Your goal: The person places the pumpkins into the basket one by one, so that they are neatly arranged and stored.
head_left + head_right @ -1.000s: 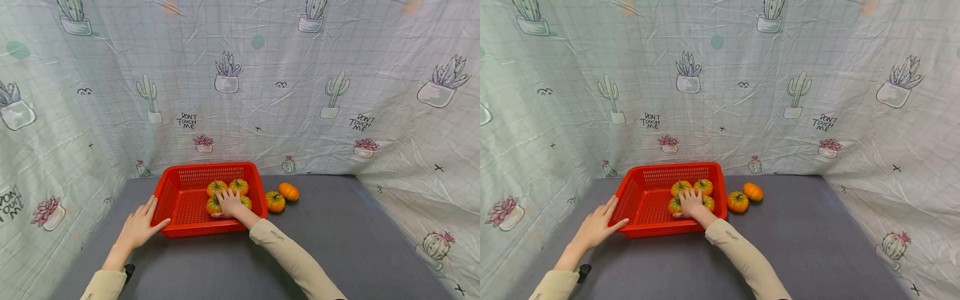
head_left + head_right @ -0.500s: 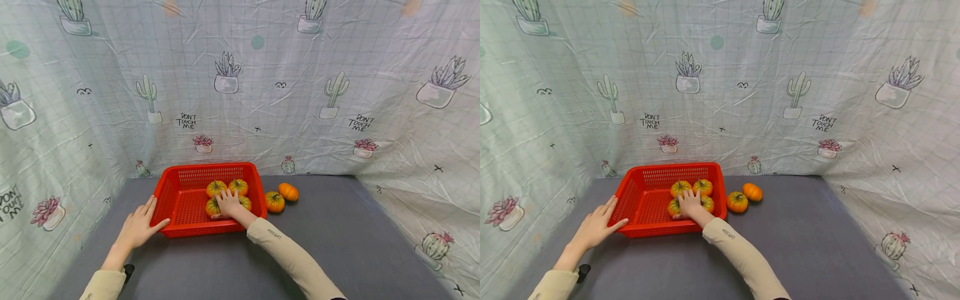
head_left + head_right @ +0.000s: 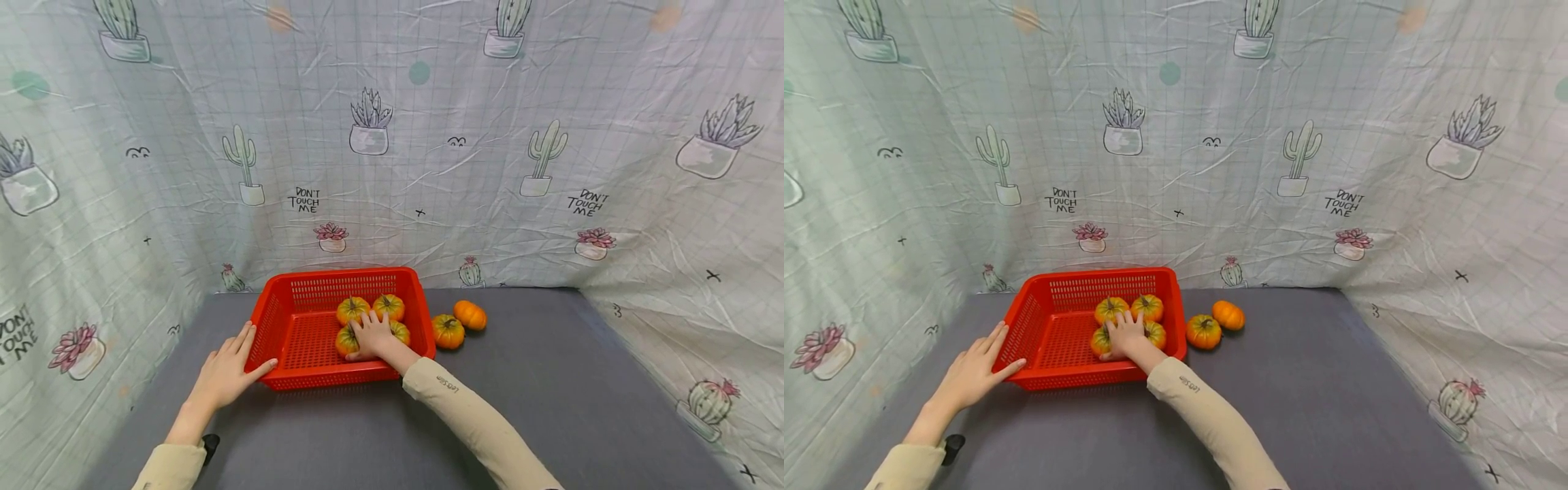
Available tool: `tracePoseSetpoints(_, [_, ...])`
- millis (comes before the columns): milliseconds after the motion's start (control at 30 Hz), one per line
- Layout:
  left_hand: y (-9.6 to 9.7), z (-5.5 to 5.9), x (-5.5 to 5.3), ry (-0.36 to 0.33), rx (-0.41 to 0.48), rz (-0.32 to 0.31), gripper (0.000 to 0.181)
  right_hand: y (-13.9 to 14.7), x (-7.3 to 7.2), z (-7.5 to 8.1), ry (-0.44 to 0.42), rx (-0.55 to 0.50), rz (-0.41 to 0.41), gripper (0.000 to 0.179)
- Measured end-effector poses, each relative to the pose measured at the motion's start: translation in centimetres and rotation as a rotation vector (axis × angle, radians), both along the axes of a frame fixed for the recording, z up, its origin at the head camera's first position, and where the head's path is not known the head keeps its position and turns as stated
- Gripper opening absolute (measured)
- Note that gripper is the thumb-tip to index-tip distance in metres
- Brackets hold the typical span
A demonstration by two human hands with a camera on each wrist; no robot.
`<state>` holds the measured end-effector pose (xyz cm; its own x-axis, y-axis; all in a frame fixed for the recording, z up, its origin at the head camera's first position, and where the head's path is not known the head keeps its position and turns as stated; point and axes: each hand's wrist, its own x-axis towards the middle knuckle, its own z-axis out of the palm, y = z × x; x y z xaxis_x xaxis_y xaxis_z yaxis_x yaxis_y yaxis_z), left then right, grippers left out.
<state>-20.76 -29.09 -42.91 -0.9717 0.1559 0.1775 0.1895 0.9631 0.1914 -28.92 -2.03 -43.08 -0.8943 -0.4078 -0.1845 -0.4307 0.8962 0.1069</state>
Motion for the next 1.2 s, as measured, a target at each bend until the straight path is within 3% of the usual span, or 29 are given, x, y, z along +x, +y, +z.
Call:
tracePoseSetpoints(300, [0.2,0.1,0.0,0.004,-0.001,0.006,0.090,0.8,-0.1,0.2,-0.012,-0.039,0.007,0.088])
tracePoseSetpoints(533, [0.2,0.1,-0.2,0.006,-0.002,0.011,0.091,2.0,0.6,1.8,0.019,-0.133,0.029,0.078])
tracePoseSetpoints(767, [0.2,0.0,-0.2,-0.002,-0.003,0.005,0.091,4.2,1.5,3.2,0.062,-0.262,0.113,0.062])
tracePoseSetpoints(1033, [0.0,-0.2,-0.2,0.004,0.006,0.003,0.089,7.0,2.6,4.1,0.178,-0.414,0.220,0.044])
tracePoseSetpoints(1200, [0.0,-0.3,-0.3,0.005,0.005,-0.001,0.089,8.9,3.2,4.3,0.252,-0.449,0.260,0.040])
